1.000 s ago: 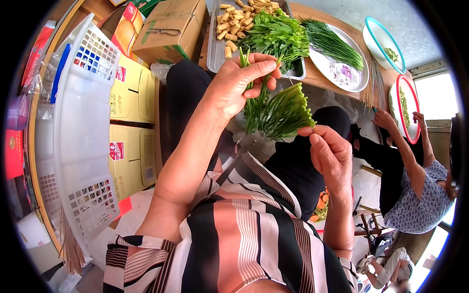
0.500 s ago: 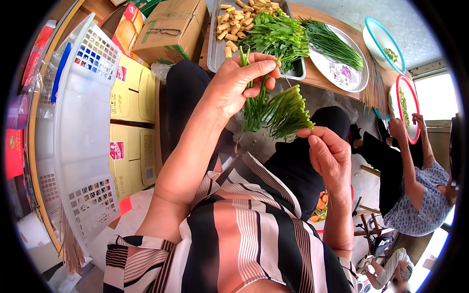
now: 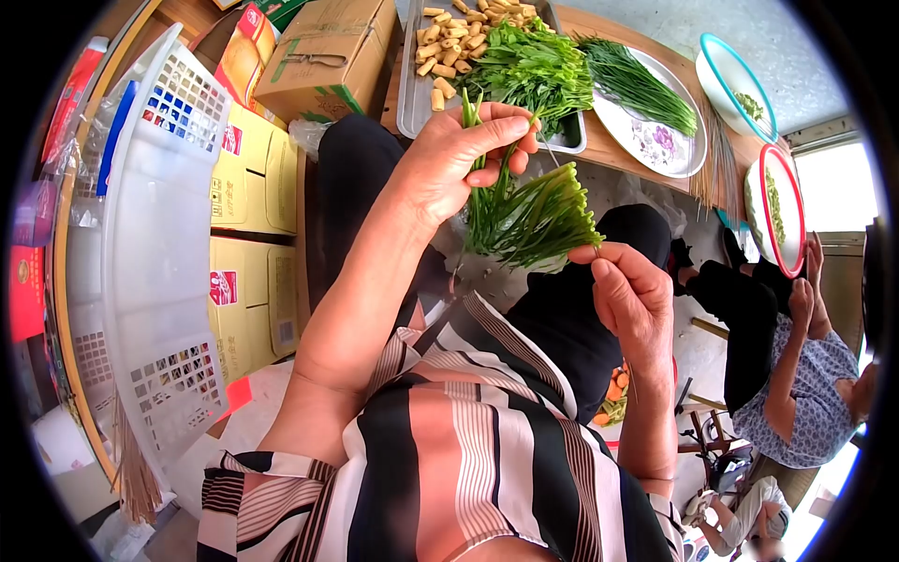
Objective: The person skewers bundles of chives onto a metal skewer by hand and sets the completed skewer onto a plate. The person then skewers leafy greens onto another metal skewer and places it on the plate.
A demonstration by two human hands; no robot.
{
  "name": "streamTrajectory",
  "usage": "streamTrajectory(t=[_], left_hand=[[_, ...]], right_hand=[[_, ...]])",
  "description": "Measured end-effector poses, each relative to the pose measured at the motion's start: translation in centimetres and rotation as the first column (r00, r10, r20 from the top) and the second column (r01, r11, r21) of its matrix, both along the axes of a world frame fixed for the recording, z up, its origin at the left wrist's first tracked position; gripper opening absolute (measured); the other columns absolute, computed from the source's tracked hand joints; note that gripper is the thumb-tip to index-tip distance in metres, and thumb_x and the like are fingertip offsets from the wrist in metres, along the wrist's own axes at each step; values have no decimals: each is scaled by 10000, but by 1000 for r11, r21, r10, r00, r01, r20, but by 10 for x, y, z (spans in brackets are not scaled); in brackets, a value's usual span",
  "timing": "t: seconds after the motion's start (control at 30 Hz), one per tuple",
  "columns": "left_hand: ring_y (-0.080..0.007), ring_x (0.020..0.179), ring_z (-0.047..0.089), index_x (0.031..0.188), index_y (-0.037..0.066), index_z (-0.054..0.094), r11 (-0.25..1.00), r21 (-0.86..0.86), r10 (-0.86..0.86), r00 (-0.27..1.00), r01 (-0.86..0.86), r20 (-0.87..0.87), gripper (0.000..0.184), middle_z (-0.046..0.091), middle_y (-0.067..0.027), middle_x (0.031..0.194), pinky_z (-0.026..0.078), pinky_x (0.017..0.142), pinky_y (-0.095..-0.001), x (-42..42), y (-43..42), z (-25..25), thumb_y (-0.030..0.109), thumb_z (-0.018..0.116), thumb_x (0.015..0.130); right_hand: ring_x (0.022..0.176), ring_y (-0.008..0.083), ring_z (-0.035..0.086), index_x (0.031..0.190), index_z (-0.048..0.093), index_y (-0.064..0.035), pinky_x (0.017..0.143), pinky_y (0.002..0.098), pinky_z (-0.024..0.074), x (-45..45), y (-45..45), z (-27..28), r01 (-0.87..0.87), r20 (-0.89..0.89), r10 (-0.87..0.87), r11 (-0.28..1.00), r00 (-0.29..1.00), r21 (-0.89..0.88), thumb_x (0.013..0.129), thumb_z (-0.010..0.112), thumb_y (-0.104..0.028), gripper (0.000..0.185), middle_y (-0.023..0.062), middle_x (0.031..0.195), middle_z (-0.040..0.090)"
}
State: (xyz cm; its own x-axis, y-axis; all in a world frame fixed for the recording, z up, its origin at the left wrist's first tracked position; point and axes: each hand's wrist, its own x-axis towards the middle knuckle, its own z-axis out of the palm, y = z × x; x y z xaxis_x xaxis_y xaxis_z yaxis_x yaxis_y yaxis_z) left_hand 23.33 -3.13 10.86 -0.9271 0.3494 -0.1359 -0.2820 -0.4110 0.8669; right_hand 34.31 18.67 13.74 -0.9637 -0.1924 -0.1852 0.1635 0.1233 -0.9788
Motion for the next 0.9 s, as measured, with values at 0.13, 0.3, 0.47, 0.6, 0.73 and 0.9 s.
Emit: streamTrajectory(t=[0.13, 0.3, 0.47, 0.6, 0.73, 0.9], left_hand=[[-90, 659, 581, 954, 34, 622, 1000, 0, -11, 1000, 11, -1, 186, 636, -40, 818, 310, 446, -173, 1, -1, 3, 196, 652, 869], [-85, 656, 572, 948, 35, 629, 999, -32, -30, 999, 29, -33, 182, 632, -31, 804, 307, 450, -169, 1, -3, 3, 200, 646, 873], [-77, 653, 558, 950, 38, 631, 995, -55, -89, 996, 88, -22, 186, 627, -21, 794, 307, 457, -166, 3, -2, 4, 207, 646, 872], [-77, 657, 558, 962, 38, 628, 995, -35, -94, 996, 93, -12, 193, 627, -23, 807, 307, 459, -167, 4, -2, 4, 208, 646, 872], [-81, 672, 567, 981, 40, 620, 998, 5, -57, 998, 57, -26, 191, 627, -27, 828, 307, 455, -166, 3, -3, 3, 197, 644, 874], [-87, 676, 574, 992, 36, 615, 1000, 21, -3, 1000, 4, -14, 191, 630, -37, 833, 312, 450, -168, -1, -5, 1, 175, 654, 867]], right_hand=[[490, -7, 319, 1060, 643, 3, 441, 167, 235, 0, 1, 1, -2, 9, 2, 1000, 1000, -4, 962, 532, -169, 227, -90, 577, 405], [490, -7, 329, 1052, 648, 1, 442, 164, 247, 2, 0, 2, 8, 10, -8, 1000, 1000, 12, 960, 534, -169, 225, -87, 583, 417], [491, -9, 341, 1051, 649, 2, 444, 161, 255, 0, 1, 3, 1, 5, -1, 1000, 1000, -20, 959, 532, -165, 223, -82, 597, 431], [492, -10, 349, 1048, 647, 11, 443, 159, 260, -1, 2, 4, -7, 14, 8, 999, 1000, -33, 959, 531, -161, 226, -79, 604, 444], [488, -9, 348, 1048, 646, 17, 442, 159, 259, 1, 0, 5, 8, 8, -8, 999, 1000, -35, 960, 529, -159, 229, -80, 600, 443], [484, -9, 343, 1049, 644, 17, 441, 161, 257, 3, 2, 4, -4, 11, 4, 1000, 1000, -29, 961, 527, -160, 230, -81, 584, 432]])
